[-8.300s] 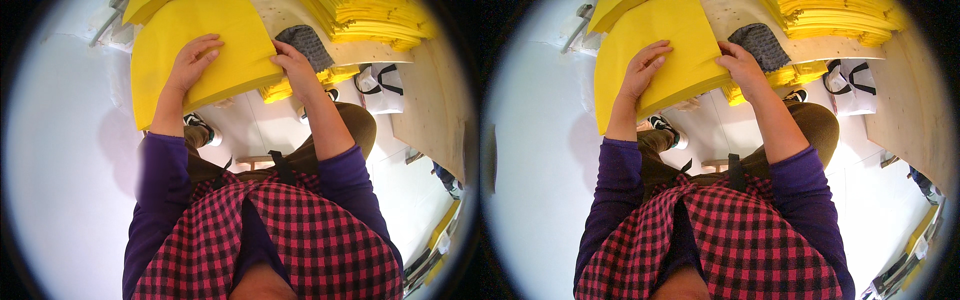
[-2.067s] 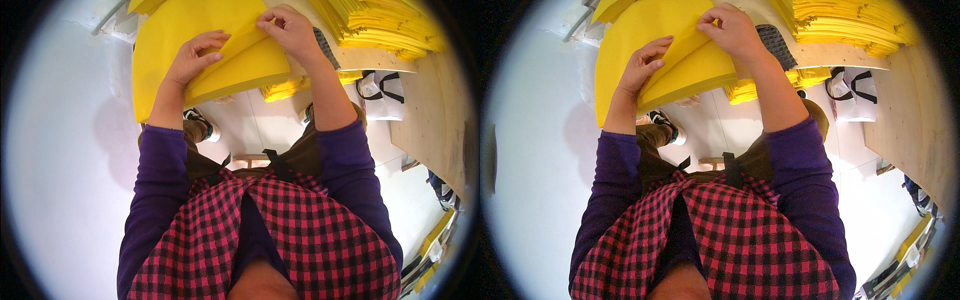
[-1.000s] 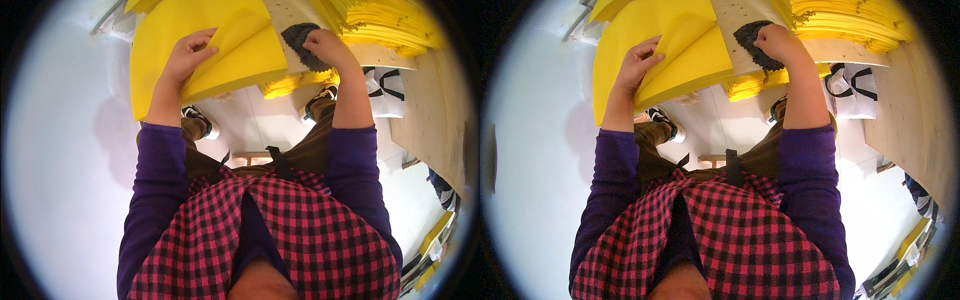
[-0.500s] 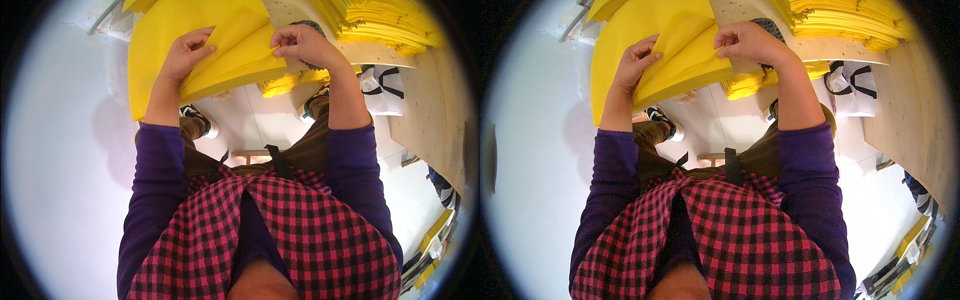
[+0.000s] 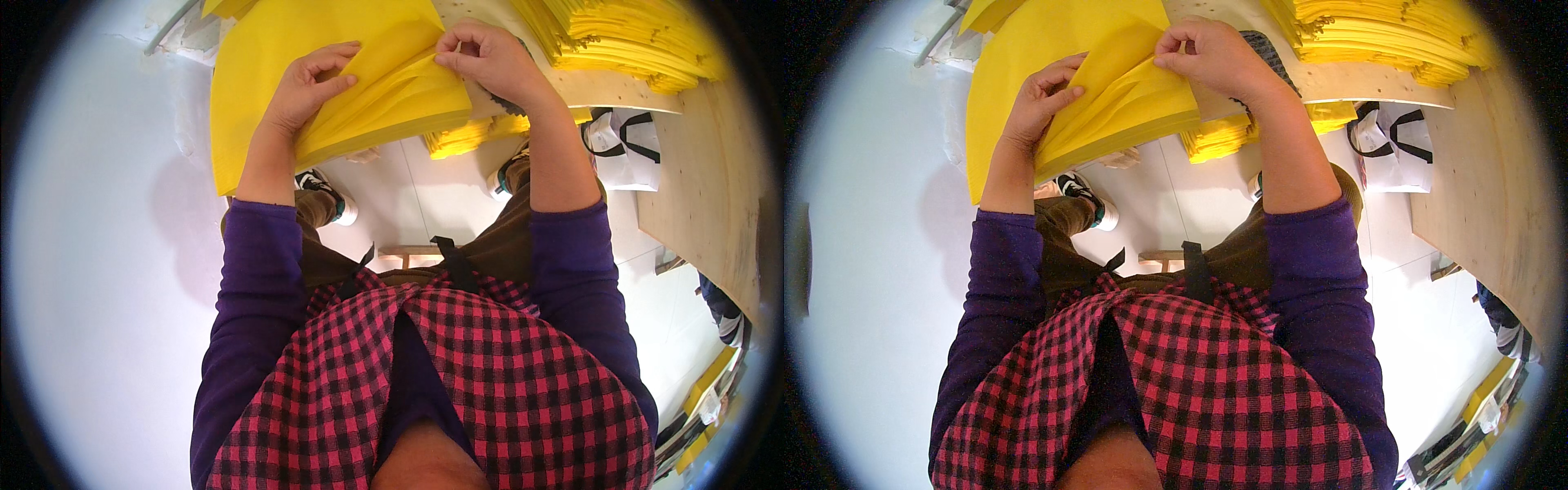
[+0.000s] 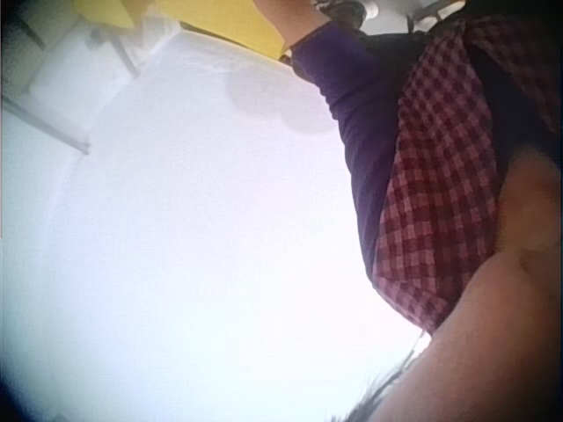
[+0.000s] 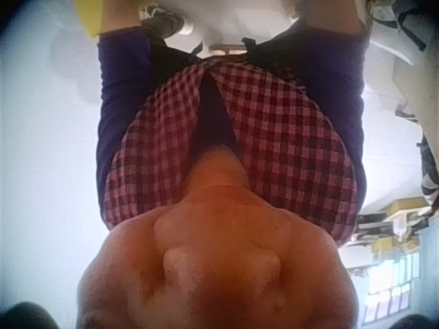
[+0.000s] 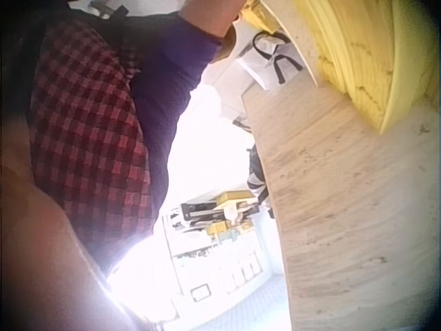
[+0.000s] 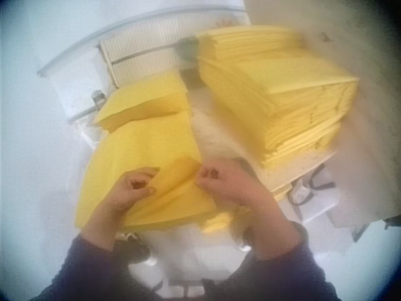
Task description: The person sits at a table and repeatedly folds yellow foam sheets in half by hand, then stacks them on the table. The person handles the sheets one at a time and aligns the edges before folding.
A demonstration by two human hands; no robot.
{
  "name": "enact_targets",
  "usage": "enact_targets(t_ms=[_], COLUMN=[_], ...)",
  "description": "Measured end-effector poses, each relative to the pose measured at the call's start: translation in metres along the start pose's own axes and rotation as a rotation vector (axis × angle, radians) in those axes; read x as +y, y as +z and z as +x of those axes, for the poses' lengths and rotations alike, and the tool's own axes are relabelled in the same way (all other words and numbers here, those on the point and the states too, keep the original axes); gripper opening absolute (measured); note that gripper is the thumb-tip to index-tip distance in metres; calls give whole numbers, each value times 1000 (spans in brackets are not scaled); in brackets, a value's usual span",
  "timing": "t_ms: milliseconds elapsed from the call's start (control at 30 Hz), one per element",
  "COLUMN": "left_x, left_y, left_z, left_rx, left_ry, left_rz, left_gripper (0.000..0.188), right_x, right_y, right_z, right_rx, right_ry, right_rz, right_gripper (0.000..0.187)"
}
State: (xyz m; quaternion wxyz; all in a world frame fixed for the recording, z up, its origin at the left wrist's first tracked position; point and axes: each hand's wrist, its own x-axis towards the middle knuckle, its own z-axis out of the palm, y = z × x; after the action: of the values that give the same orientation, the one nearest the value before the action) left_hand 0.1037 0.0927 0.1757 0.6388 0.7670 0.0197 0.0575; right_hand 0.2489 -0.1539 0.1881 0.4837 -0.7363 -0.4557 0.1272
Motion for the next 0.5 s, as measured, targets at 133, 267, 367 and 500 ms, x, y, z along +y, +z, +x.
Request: enact_targets(t_ms=[133, 267, 367, 500], left_x=[-2, 0, 2, 3], left_y=[0, 1, 2, 3], left_z=[1, 0, 0, 0], left_rx=[-6, -2, -6, -10], left_ry=[18, -9, -18, -22], left_rz=[-25, -41, -36, -64], left_gripper=[30, 29, 28, 26], right_x=[-1, -2, -3, -11], right_y=[4, 9, 8, 13], right_z=[4, 7, 6, 9], right_rx=[16, 13, 5, -1], right_ry=[6, 40, 42, 128], right_rz=[20, 110, 198, 393], right_gripper=[20, 10, 10, 12])
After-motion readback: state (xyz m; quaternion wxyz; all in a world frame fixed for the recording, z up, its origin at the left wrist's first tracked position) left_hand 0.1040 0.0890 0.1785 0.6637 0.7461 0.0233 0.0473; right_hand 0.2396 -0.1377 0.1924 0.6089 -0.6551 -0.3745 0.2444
